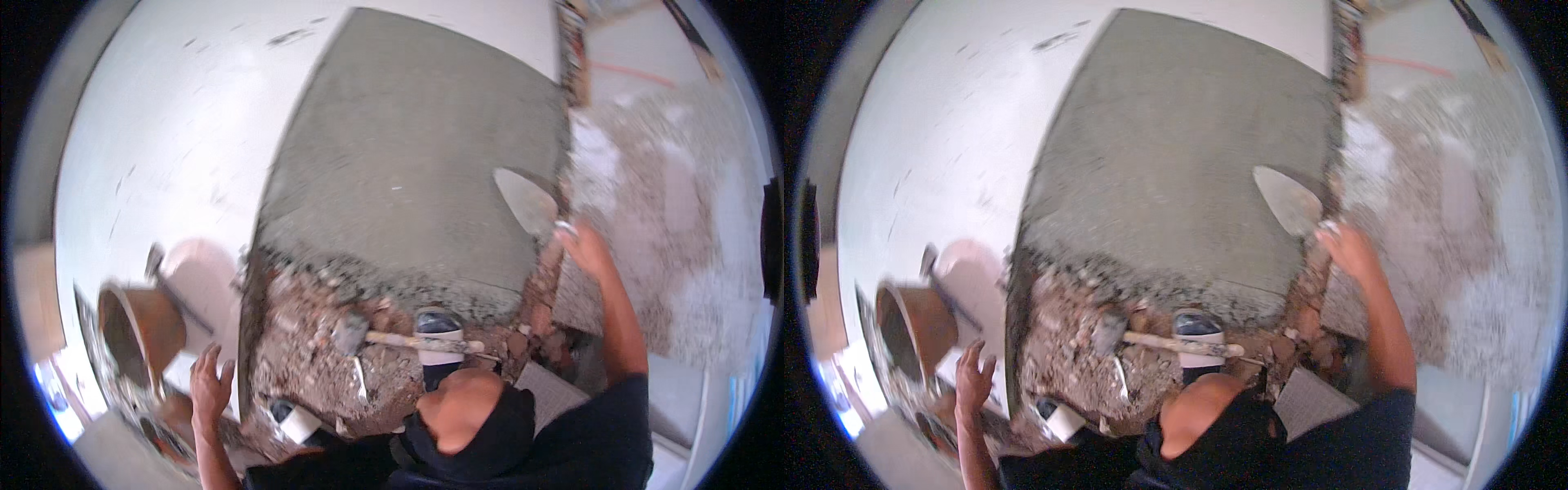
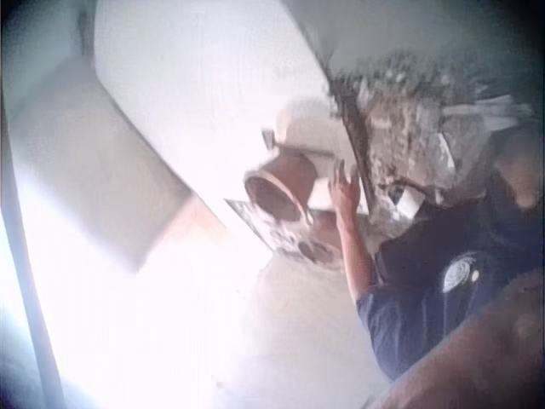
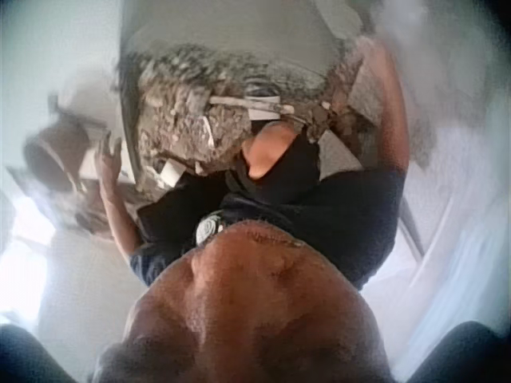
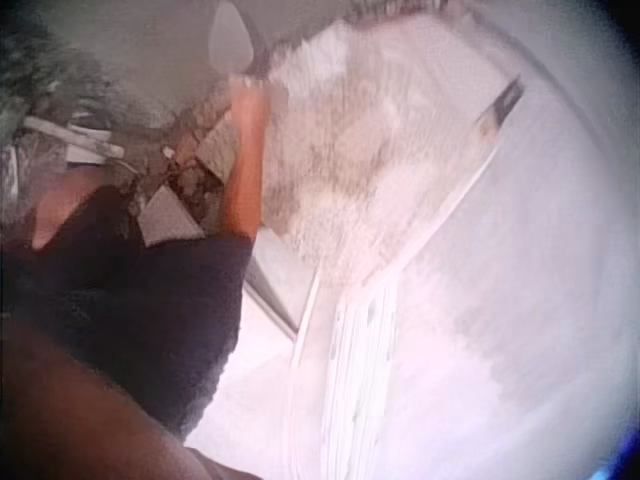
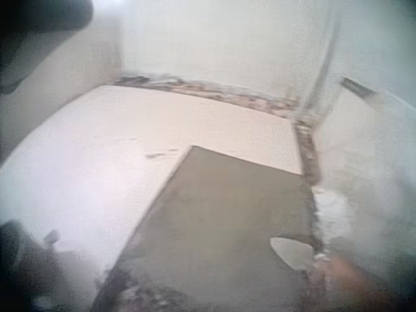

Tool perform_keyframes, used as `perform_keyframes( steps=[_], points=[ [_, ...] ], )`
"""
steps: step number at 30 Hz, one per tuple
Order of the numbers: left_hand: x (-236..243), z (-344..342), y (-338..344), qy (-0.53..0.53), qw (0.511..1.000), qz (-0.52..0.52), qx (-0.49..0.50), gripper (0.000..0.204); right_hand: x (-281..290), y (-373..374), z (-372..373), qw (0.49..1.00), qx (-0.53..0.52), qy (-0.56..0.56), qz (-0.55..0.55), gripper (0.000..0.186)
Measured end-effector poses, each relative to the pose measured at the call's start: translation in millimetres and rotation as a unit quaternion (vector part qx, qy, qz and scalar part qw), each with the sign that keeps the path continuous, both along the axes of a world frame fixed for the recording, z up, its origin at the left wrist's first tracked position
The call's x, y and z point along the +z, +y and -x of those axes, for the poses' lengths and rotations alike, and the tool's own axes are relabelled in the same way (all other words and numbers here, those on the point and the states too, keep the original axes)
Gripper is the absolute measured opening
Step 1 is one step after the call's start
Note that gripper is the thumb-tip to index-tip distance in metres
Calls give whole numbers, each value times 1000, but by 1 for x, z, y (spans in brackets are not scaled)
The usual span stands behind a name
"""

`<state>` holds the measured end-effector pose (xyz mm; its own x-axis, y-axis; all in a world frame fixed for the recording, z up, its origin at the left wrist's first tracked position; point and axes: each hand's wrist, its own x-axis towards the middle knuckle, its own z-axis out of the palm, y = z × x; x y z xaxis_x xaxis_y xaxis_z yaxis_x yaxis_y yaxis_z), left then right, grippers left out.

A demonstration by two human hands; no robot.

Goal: The person spreads cement on the floor with a trowel, places a white tile, and taps it with a rubber mallet to secure it. The person repeats this process for multiple tiles, ensuring each is properly aligned and set.

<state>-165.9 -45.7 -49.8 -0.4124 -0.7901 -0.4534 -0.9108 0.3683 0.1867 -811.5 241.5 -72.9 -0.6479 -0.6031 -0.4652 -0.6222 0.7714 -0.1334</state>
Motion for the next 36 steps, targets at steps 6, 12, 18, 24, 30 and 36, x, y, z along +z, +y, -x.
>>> perform_keyframes(
  steps=[6,12,18,24,30,36],
  points=[
    [-49,-112,120,28,986,-32,164,48,81,-140,-162,954,270,-116,58,28],
    [-81,-149,193,175,929,-65,319,50,154,-273,-438,736,655,-72,157,35],
    [-94,-175,242,324,835,-47,441,45,166,-270,-707,521,839,-85,128,30],
    [-108,-189,272,436,731,-20,525,42,141,-219,-897,368,908,-40,196,22],
    [-124,-198,313,503,605,-31,616,43,74,-140,-981,214,967,4,141,10],
    [-137,-211,333,514,552,29,655,38,66,-163,-982,331,934,-109,-82,28]
  ],
)
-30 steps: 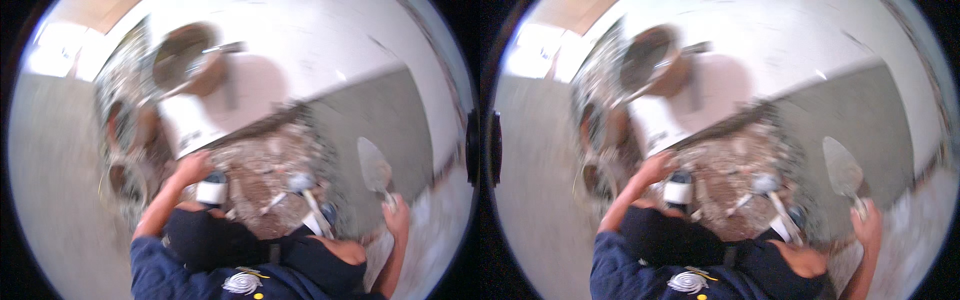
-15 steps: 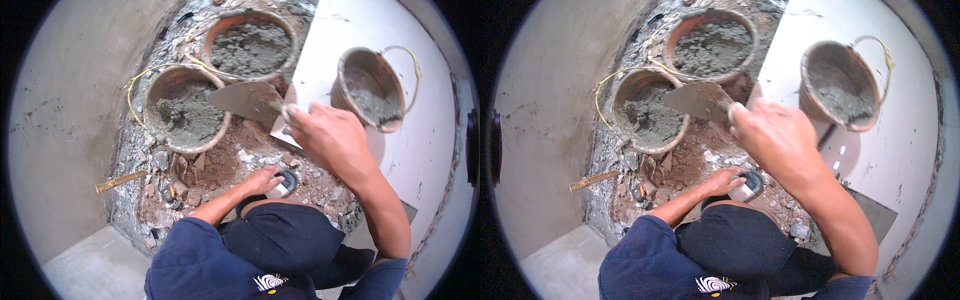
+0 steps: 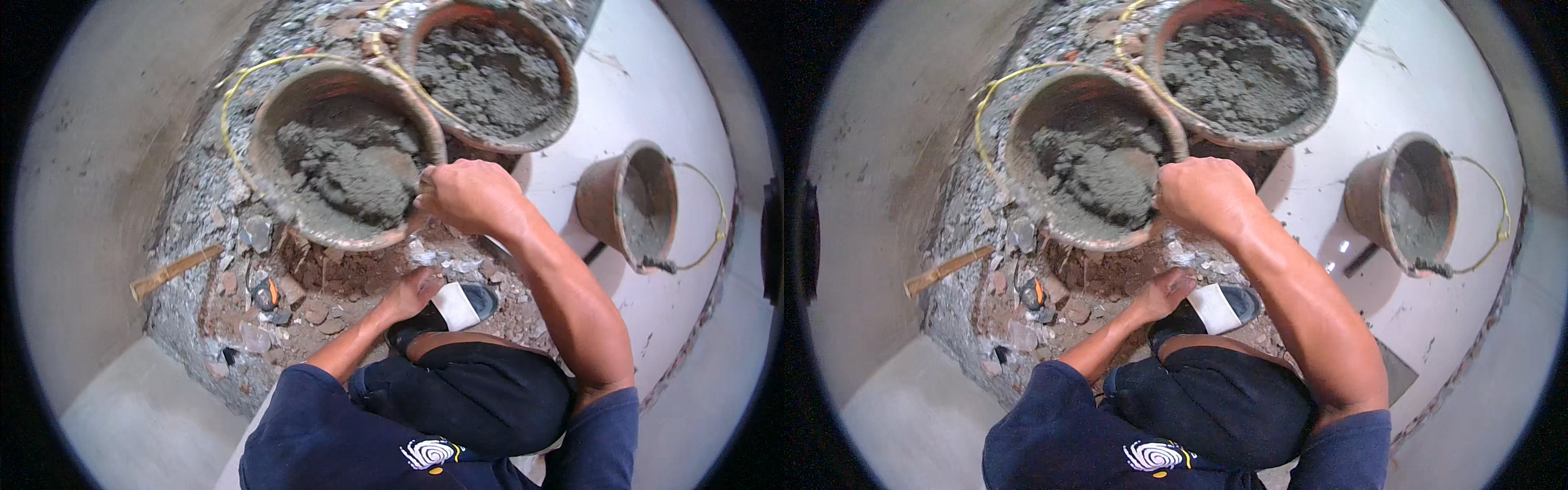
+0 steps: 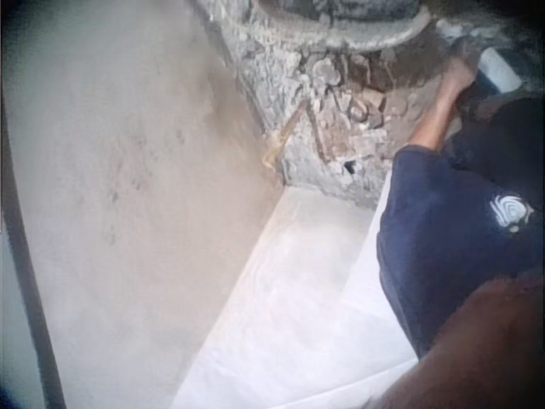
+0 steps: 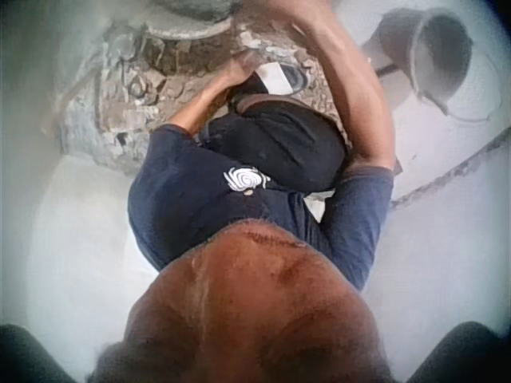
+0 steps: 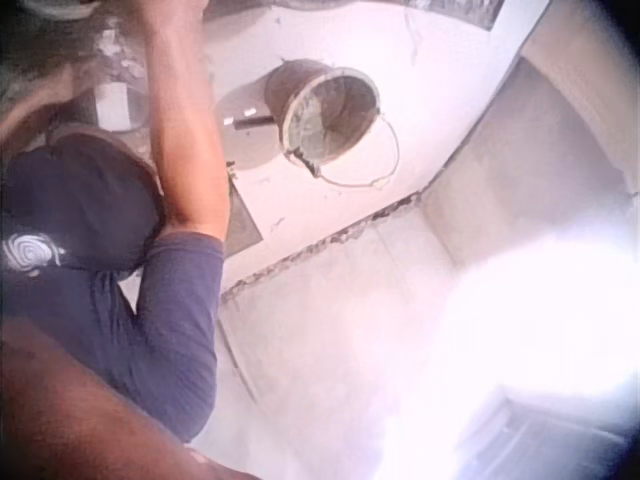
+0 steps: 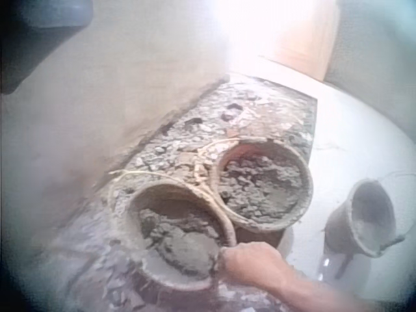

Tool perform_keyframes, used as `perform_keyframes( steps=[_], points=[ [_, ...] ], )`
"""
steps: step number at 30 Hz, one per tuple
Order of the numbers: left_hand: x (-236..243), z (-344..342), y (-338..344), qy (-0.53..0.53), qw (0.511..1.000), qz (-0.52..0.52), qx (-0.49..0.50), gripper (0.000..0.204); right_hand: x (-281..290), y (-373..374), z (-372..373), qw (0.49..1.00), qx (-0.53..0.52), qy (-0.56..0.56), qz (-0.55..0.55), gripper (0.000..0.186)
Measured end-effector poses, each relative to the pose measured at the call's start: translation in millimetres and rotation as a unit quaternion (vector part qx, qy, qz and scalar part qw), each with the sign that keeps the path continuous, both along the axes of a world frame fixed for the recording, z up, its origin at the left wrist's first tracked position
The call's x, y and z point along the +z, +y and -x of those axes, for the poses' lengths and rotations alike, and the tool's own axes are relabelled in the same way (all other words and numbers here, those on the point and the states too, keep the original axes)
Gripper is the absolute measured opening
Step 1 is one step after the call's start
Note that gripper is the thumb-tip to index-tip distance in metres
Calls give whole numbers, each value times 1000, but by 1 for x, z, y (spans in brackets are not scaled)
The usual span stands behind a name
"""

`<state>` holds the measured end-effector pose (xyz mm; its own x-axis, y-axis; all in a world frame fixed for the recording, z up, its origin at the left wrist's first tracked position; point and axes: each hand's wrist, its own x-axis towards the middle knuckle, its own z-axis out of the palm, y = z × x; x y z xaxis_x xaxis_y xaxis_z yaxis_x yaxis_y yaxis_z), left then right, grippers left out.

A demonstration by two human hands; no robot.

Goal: The person spreads cement on the floor with a trowel, places a white tile, and taps it with a rubber mallet to secure it. The person repeats this process for multiple tiles, ensuring each is properly aligned and set.

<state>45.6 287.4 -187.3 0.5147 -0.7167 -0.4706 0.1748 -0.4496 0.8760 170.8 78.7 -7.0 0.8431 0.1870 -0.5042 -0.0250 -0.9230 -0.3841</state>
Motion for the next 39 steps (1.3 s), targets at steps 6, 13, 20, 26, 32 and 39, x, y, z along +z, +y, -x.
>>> perform_keyframes(
  steps=[6,13,20,26,32,39],
  points=[
    [22,-26,-40,-55,974,-69,-211,37,32,-50,76,965,-155,-23,-211,35],
    [23,14,-117,17,962,17,-272,27,100,-99,312,853,-459,-182,-170,28],
    [44,87,-257,-162,734,45,-658,38,66,-1,551,491,-832,-253,-56,47],
    [84,181,-325,-279,644,159,-694,38,-49,14,648,164,-943,-255,138,61],
    [69,150,-308,-343,616,69,-706,34,-143,-33,741,108,-976,-136,130,67],
    [61,56,-217,-330,788,-153,-496,33,-106,25,901,217,-967,-43,124,48]
  ],
)
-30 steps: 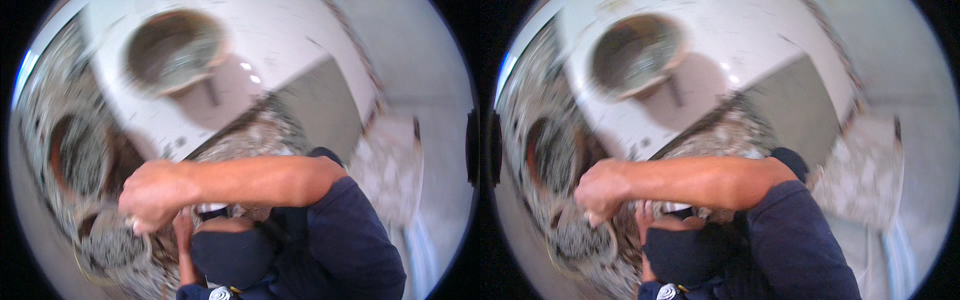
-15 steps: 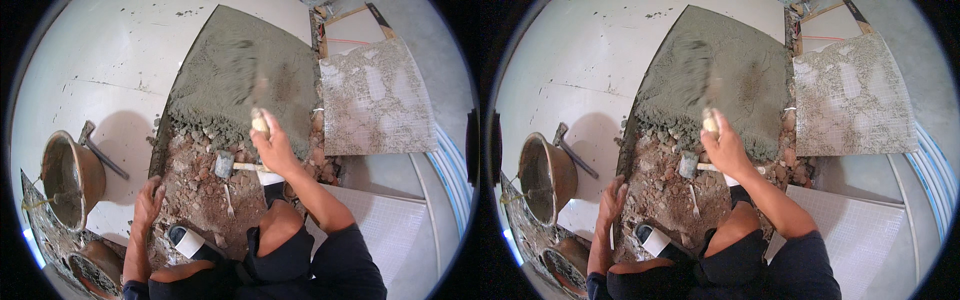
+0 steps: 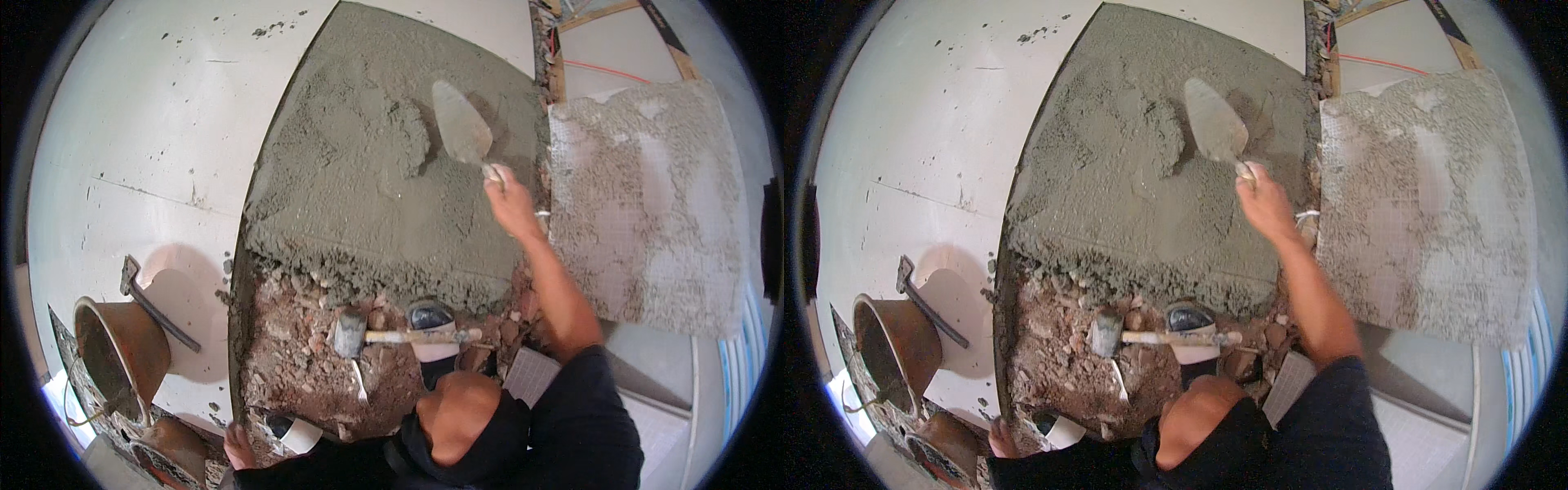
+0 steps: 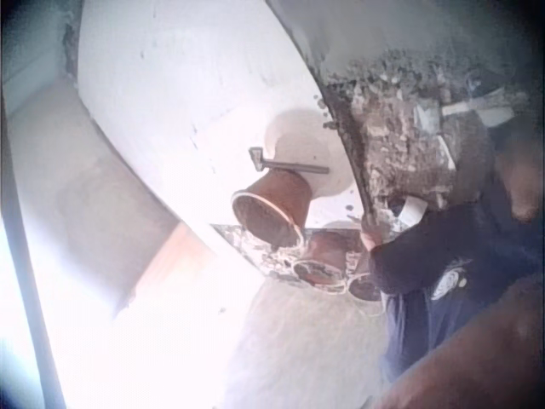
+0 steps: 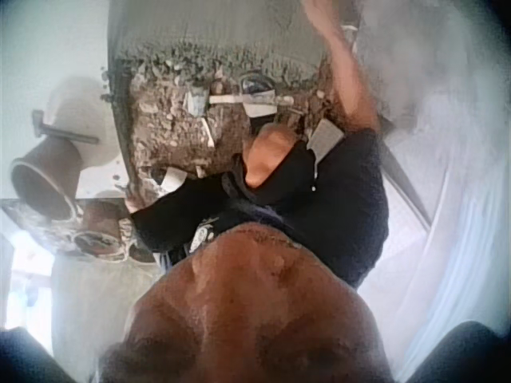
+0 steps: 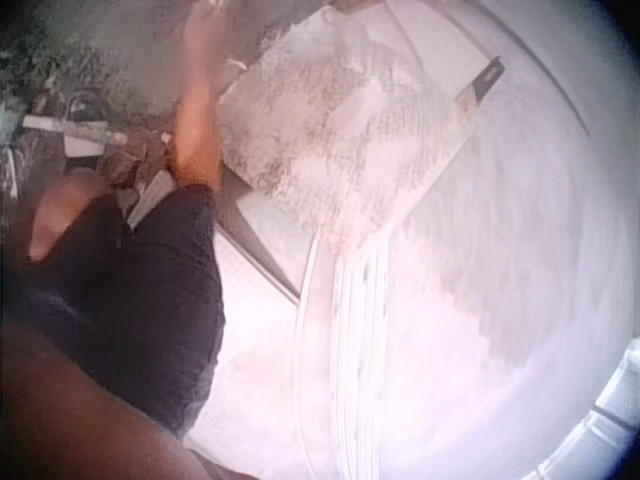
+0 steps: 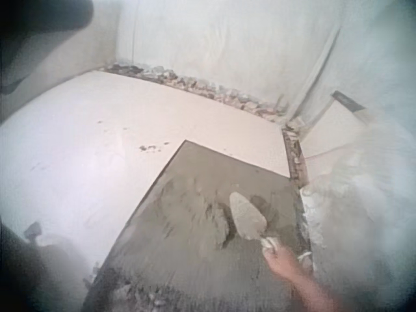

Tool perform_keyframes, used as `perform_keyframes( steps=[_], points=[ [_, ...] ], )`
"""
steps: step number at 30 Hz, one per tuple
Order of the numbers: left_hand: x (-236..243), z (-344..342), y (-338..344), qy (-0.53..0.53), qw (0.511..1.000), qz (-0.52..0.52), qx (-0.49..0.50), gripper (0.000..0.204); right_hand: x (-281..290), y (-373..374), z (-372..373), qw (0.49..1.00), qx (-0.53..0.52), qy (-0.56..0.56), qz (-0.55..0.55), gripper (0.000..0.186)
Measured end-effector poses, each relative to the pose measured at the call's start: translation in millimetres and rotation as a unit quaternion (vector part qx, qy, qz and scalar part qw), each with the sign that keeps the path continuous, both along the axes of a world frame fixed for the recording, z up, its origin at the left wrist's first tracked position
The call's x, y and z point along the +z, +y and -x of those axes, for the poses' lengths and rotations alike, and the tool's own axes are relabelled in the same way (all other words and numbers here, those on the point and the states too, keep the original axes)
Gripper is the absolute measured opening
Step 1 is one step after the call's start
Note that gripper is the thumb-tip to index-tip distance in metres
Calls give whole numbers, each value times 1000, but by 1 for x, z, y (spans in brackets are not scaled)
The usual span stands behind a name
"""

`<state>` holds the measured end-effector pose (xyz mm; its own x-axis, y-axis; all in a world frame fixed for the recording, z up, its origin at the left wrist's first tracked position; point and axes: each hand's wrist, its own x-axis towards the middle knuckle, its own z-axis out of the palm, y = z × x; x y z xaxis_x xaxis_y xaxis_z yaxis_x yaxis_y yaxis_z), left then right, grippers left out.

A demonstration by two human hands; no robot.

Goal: The person spreads cement on the floor with a trowel, places a white tile, and taps it with a rubber mallet to secure it. The person repeats this process for multiple tiles, ensuring each is properly aligned and set.

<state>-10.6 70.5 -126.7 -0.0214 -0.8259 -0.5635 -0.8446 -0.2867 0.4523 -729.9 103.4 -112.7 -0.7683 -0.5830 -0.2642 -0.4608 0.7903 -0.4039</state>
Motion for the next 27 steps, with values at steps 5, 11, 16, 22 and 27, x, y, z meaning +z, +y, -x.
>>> perform_keyframes(
  steps=[5,11,16,22,27],
  points=[
    [-29,0,53,-23,1000,-4,20,31,-2,-17,80,934,323,70,-131,49],
    [-29,-10,67,-64,997,-48,21,28,-19,-101,157,940,288,115,-142,52],
    [-37,-27,74,-33,976,55,-210,20,-23,-123,197,962,210,129,-122,57],
    [-50,-43,93,7,999,-23,42,8,-18,-141,176,972,-100,-201,66,56],
    [-56,-39,89,-28,999,-26,-6,10,-38,-160,81,959,23,-280,24,44]
  ],
)
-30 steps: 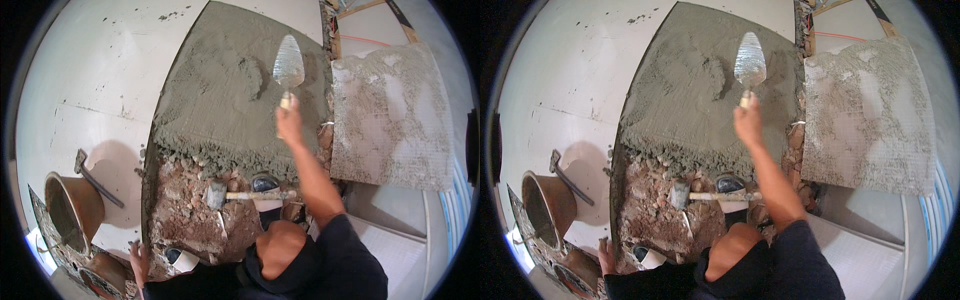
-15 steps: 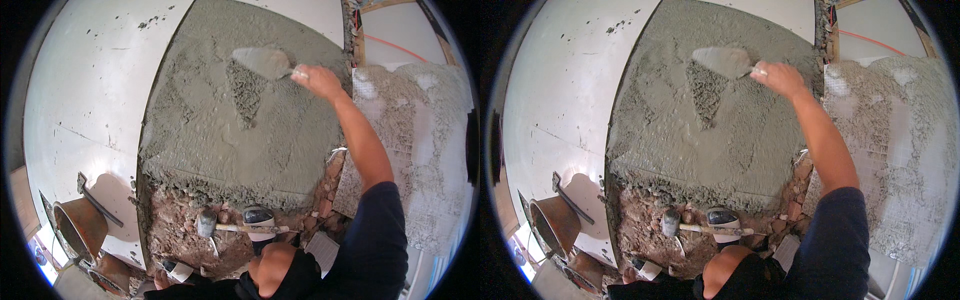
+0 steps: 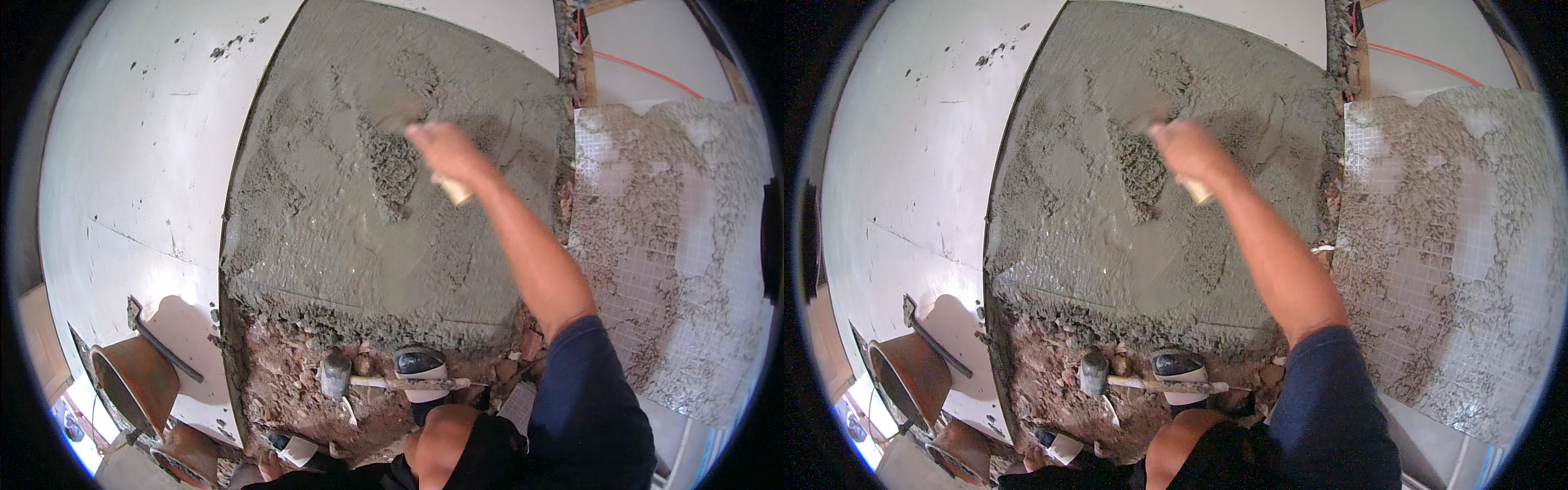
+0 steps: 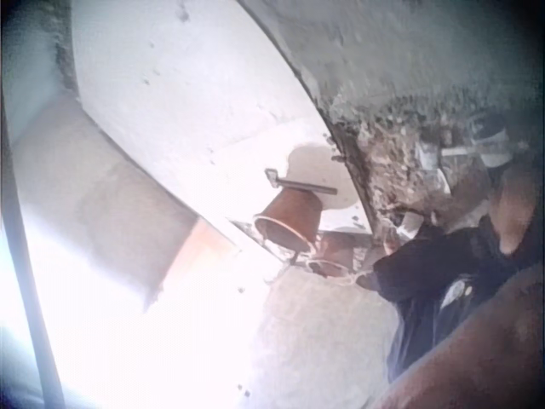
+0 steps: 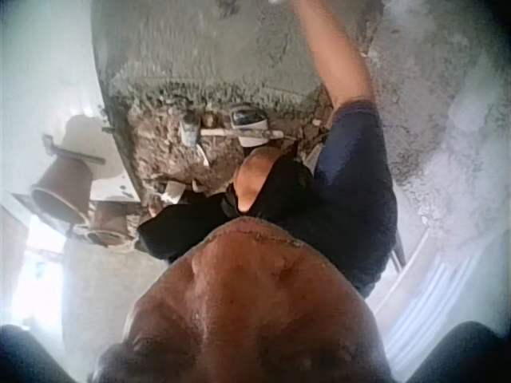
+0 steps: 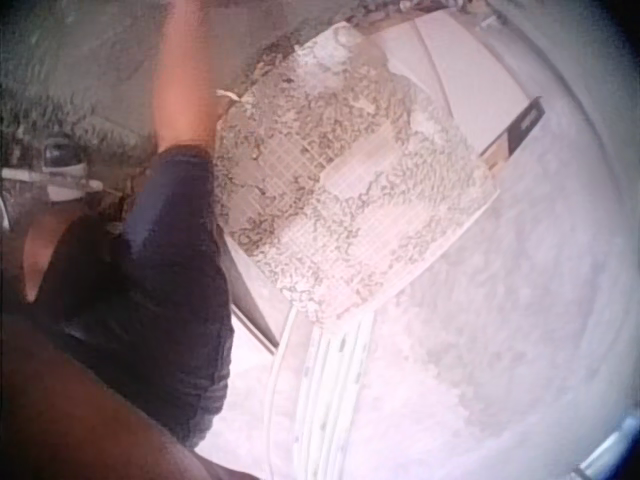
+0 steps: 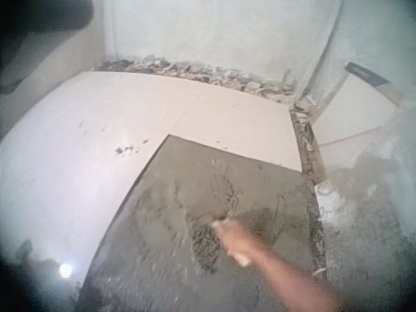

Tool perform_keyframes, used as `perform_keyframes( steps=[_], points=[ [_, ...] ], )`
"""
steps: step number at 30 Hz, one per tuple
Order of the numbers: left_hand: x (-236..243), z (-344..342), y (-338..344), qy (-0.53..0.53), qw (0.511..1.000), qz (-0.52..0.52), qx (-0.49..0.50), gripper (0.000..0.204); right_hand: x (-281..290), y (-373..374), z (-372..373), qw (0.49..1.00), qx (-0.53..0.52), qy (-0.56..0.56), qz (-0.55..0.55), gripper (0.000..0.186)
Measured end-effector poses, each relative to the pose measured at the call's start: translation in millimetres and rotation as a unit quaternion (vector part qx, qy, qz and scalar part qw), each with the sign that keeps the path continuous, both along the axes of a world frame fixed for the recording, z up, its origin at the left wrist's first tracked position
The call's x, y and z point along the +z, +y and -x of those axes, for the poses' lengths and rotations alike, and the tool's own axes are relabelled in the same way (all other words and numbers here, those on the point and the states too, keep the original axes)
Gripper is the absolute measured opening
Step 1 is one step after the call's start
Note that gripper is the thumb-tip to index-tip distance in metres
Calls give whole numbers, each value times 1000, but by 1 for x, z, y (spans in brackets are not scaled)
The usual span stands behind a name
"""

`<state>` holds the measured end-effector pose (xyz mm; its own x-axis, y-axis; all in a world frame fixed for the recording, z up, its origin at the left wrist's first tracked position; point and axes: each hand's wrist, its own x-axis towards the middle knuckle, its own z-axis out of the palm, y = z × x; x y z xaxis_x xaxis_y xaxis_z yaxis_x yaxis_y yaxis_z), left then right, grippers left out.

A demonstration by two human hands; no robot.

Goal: The person spreads cement on the floor with a trowel, places a white tile, and taps it with a rubber mallet to secure it. The person repeats this process for multiple tiles, ensuring each is properly aligned and set.

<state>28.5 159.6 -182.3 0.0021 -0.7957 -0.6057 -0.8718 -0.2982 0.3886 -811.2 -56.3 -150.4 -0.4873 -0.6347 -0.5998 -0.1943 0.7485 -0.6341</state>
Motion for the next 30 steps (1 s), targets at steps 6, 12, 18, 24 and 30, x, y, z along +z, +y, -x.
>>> perform_keyframes(
  steps=[6,12,18,24,30],
  points=[
    [-4,6,-23,2,942,109,-319,13,-10,-2,-4,936,236,255,-56,48],
    [-14,0,-18,34,996,40,-76,25,9,28,113,908,88,391,-124,46],
    [-33,11,-28,14,1000,13,-19,25,21,87,38,954,139,233,-128,42],
    [-33,15,-46,14,999,18,-46,25,26,123,-58,943,293,130,-86,53],
    [-18,3,-34,52,995,-21,86,28,18,122,29,948,138,283,-50,55]
  ],
)
